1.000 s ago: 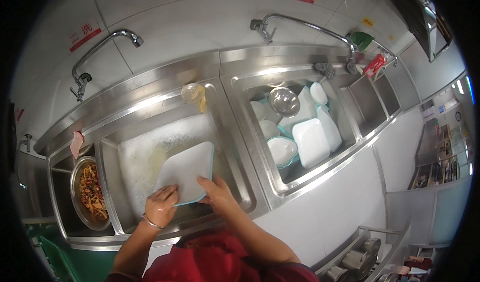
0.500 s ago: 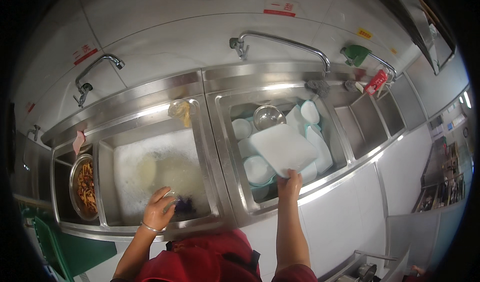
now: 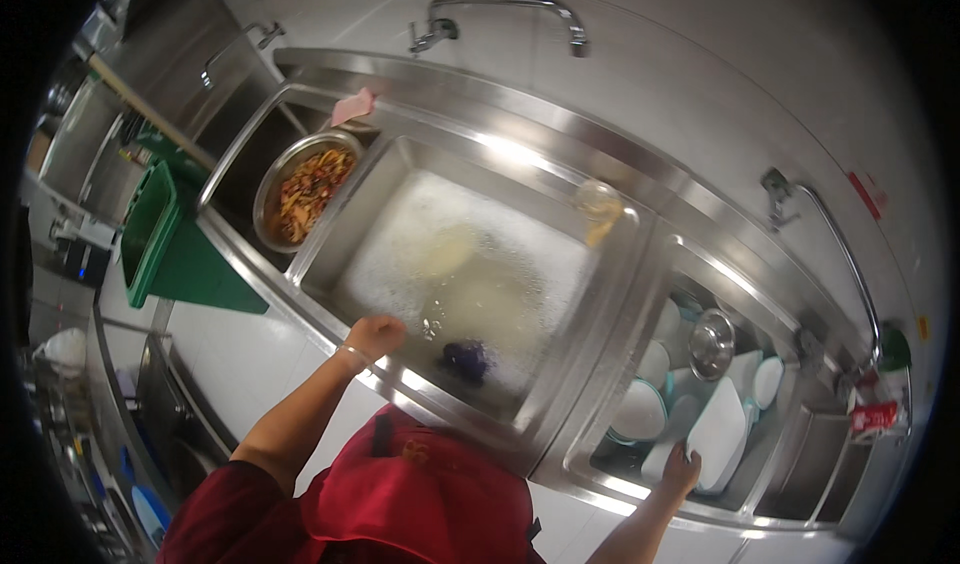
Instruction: The person washes dishes by hand in a commercial sink, scrubbing bowls and plates with a cloth in soapy water.
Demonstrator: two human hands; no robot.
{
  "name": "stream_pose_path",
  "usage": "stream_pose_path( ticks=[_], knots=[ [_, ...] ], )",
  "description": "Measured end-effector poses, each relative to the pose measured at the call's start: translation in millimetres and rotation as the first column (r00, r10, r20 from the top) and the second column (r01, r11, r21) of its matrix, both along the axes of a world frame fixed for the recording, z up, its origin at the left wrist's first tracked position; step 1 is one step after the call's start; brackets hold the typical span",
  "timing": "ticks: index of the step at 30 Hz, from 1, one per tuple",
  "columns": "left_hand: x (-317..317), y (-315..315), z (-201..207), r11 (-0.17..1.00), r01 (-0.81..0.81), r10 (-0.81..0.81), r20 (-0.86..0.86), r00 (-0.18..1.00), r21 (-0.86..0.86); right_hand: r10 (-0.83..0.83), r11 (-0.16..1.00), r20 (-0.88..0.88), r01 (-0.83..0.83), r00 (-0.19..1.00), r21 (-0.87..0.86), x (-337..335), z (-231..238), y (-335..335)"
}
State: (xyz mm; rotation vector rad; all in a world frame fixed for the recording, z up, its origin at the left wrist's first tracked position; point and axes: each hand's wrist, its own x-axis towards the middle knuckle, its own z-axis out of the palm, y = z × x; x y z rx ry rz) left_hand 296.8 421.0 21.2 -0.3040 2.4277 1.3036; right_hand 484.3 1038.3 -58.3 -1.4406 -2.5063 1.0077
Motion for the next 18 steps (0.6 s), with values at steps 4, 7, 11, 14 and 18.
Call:
stream_pose_path(
  ticks=[4,7,11,14,18],
  knots=[
    [-26.9,-26.4,-50.3,0.971,-0.220,0.210,0.098,0.973,0.092,-0.437,0.789,-0.353,0.164,0.827,-0.592,10.5,15.9,21.6],
    [-53.3,-36.0,-58.4,0.969,-0.244,0.246,0.053,0.968,-0.036,0.402,0.839,0.080,-0.402,0.912,0.366,-29.4,88.7,-62.8],
    [-101.0,-33.0,-90.6,0.949,-0.259,0.272,0.047,0.961,-0.178,0.151,0.844,-0.524,-0.385,0.838,-0.373,-108.3,158.9,-213.4],
    [-126.8,-43.2,-143.8,0.911,-0.339,0.361,0.055,0.931,-0.235,0.324,0.467,-0.315,-0.440,0.892,-0.767,-168.2,146.0,-287.0],
    [-164.8,-45.8,-164.3,0.929,-0.312,0.339,0.123,0.933,-0.200,0.749,0.497,-0.170,-0.712,0.641,-0.496,-193.8,29.4,-351.0]
  ],
)
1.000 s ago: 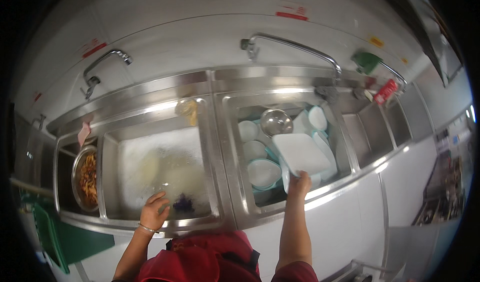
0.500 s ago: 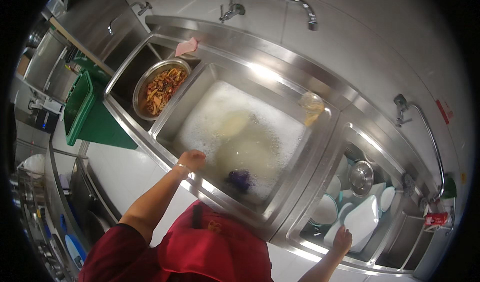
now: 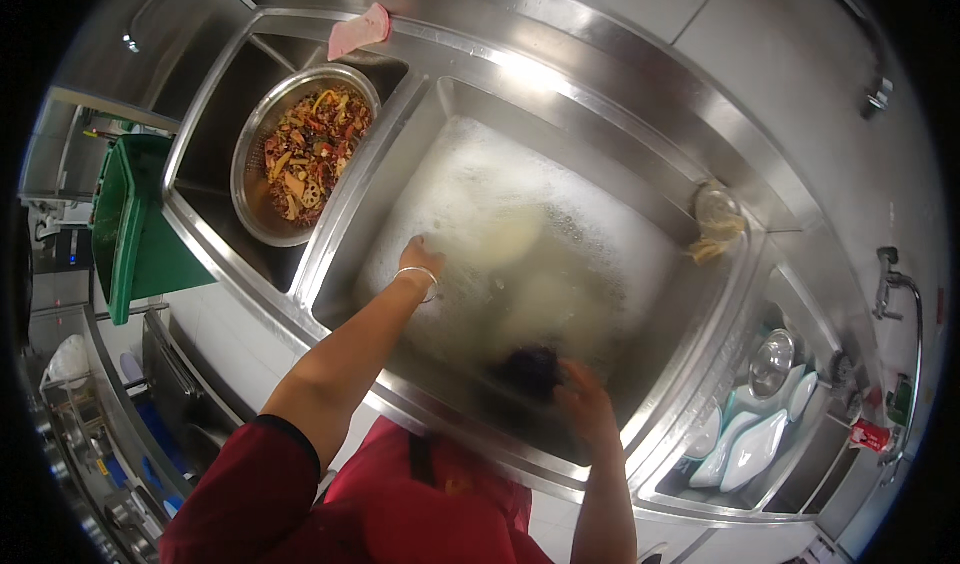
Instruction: The person washes dishes by hand in a commercial sink, scrubbing bowls and plates with a cloth in soapy water.
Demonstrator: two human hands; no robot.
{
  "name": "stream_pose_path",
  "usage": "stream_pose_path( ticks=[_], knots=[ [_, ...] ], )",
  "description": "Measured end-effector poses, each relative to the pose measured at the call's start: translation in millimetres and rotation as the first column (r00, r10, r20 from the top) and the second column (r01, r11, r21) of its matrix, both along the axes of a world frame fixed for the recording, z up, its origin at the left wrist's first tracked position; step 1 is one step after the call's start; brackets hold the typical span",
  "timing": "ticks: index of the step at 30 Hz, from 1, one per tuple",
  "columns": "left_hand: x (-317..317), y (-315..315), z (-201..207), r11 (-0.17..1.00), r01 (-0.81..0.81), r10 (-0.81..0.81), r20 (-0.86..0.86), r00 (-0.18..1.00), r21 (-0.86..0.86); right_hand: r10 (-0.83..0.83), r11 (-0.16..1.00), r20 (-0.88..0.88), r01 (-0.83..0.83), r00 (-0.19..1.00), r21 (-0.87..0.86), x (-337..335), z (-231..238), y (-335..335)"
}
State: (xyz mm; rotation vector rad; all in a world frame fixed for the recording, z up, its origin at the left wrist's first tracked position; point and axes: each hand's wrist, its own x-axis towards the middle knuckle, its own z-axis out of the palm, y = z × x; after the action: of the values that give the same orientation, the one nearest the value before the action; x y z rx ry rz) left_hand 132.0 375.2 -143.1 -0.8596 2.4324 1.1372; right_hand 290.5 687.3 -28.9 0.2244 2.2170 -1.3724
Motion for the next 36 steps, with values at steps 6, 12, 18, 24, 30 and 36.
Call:
stream_pose_path(
  ticks=[6,12,18,24,30,36],
  knots=[
    [-43.9,-3.4,-14.7,0.995,-0.095,0.093,0.358,0.929,-0.013,0.244,0.868,0.289,-0.342,0.926,0.361,-17.9,-75.5,-71.4],
    [-56.1,-18.1,-41.7,0.484,0.874,-0.567,0.745,0.351,-0.043,-0.014,0.912,0.256,-0.092,0.967,0.400,-17.1,-113.9,-60.3],
    [-43.7,-7.0,-33.0,0.287,0.958,-0.639,0.741,0.207,-0.020,-0.043,0.814,-0.066,0.073,0.997,0.576,-22.4,-107.4,-49.6],
    [-16.6,7.2,-25.0,0.942,-0.303,0.254,0.282,0.925,0.144,-0.020,0.892,0.210,-0.077,0.977,0.444,-1.9,-160.0,-9.3],
    [-1.8,6.6,25.3,0.434,-0.667,0.717,0.216,0.663,0.605,-0.667,0.701,0.282,0.709,0.690,-0.077,-61.6,-67.7,-32.3],
    [30.2,10.8,64.9,0.503,-0.553,0.602,0.190,0.776,0.664,-0.347,0.868,-0.022,0.312,0.938,-0.387,-78.3,-9.2,-88.1]
  ],
)
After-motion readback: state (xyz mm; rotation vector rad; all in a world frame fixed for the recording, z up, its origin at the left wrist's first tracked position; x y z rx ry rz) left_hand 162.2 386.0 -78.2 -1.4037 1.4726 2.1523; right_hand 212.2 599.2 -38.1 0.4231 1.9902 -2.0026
